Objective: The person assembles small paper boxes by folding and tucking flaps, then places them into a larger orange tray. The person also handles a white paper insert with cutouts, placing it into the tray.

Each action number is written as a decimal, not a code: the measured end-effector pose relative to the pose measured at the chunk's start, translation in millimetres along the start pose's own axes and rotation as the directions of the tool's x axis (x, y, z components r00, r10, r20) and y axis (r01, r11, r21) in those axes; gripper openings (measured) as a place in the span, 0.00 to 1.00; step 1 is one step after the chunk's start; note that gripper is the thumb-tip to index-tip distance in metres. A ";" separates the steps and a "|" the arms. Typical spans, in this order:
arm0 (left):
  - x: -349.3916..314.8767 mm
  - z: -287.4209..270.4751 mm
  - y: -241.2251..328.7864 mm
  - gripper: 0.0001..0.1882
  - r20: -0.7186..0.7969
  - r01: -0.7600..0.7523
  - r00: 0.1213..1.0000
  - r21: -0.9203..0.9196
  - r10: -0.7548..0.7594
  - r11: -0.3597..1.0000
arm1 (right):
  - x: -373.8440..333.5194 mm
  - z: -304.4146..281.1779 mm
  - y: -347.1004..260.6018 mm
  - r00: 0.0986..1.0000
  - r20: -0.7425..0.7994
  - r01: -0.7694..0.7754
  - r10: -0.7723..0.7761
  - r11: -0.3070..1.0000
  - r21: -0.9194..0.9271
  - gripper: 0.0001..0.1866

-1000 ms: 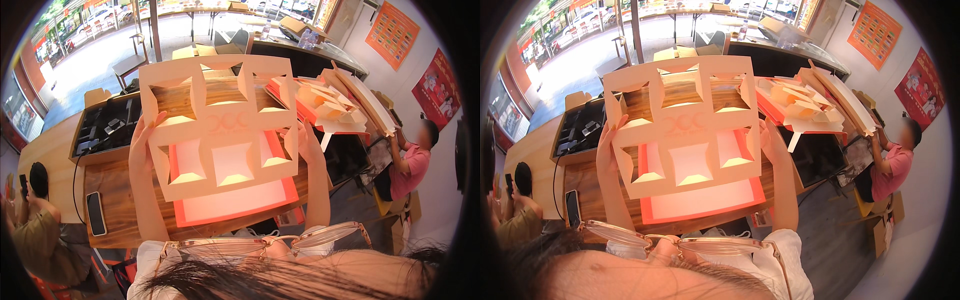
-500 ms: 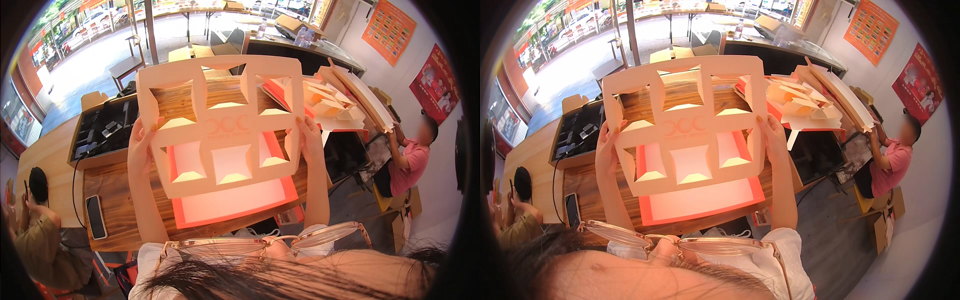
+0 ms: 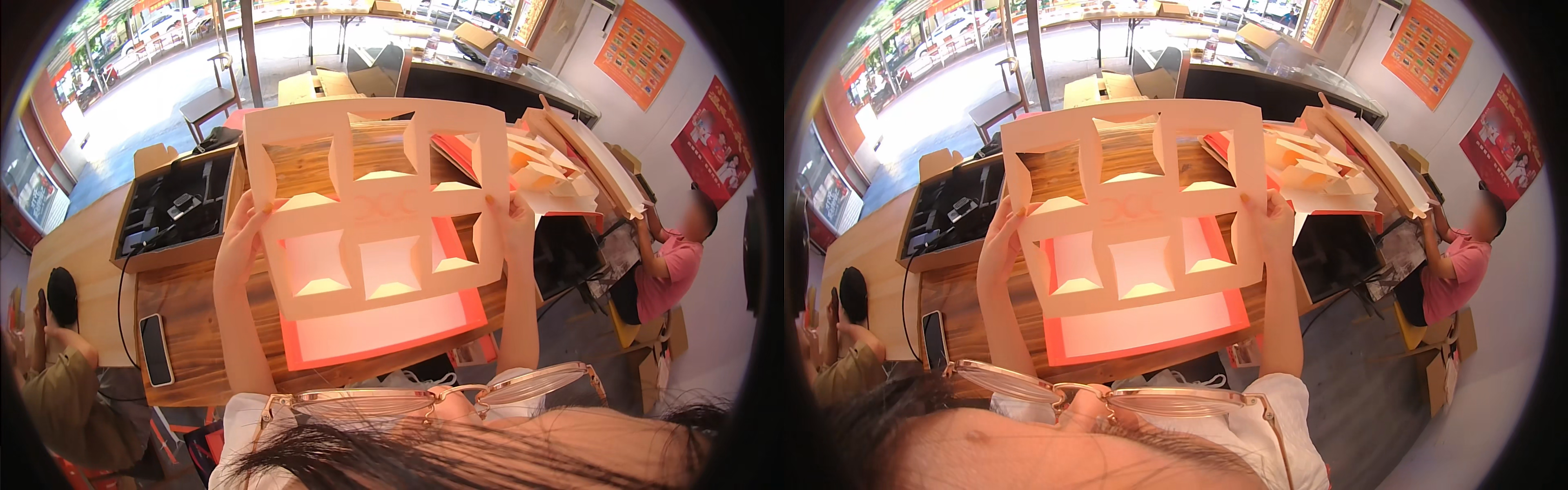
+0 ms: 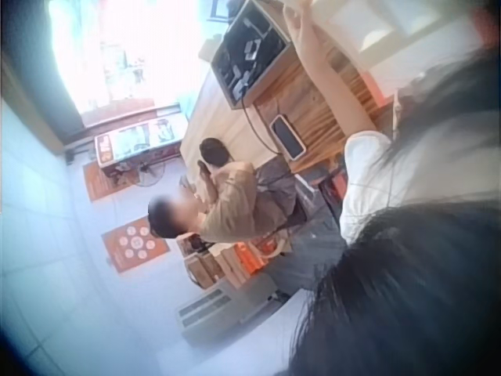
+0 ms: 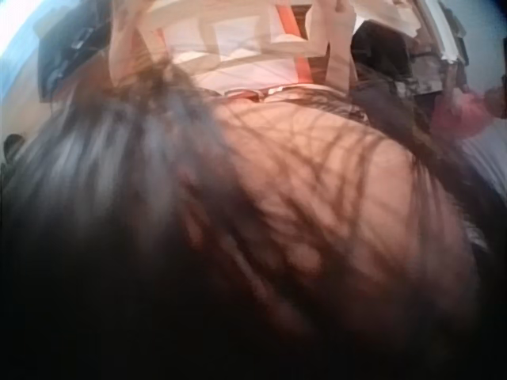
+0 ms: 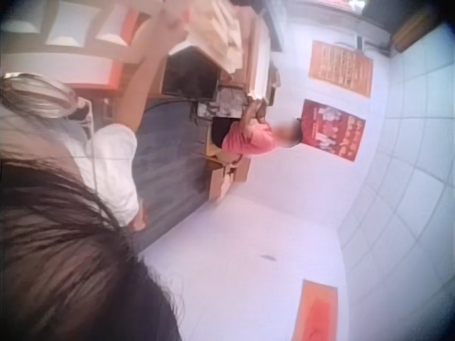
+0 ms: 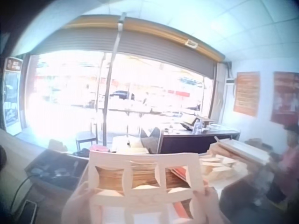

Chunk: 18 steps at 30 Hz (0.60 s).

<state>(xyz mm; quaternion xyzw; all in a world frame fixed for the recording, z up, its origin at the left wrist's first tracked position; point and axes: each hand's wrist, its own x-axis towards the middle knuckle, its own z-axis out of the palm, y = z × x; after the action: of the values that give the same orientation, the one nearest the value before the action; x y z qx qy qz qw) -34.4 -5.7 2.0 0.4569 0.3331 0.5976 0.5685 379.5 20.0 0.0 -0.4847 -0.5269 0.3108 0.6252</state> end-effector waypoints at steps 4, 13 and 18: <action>-3.1 3.8 5.4 0.19 0.009 -0.004 1.000 -0.011 0.004 1.000 | -0.4 -0.6 -6.1 1.000 -0.031 -0.001 0.001 1.000 -0.018 0.12; 8.9 4.7 -13.8 0.20 -0.285 -0.125 0.929 0.359 0.237 0.925 | -6.2 5.9 -6.3 0.994 -0.099 0.032 -0.050 0.983 -0.182 0.14; 9.7 6.4 -17.8 0.18 -0.312 -0.147 0.887 0.508 0.340 0.849 | -14.1 15.3 -18.2 0.989 -0.091 0.079 -0.119 0.933 -0.350 0.14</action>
<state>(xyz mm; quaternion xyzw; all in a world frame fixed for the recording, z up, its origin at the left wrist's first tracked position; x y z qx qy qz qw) -21.2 5.4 -10.5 0.4918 0.5123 0.6459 0.2801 359.0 5.5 11.6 -0.5763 -0.5614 0.1540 0.5735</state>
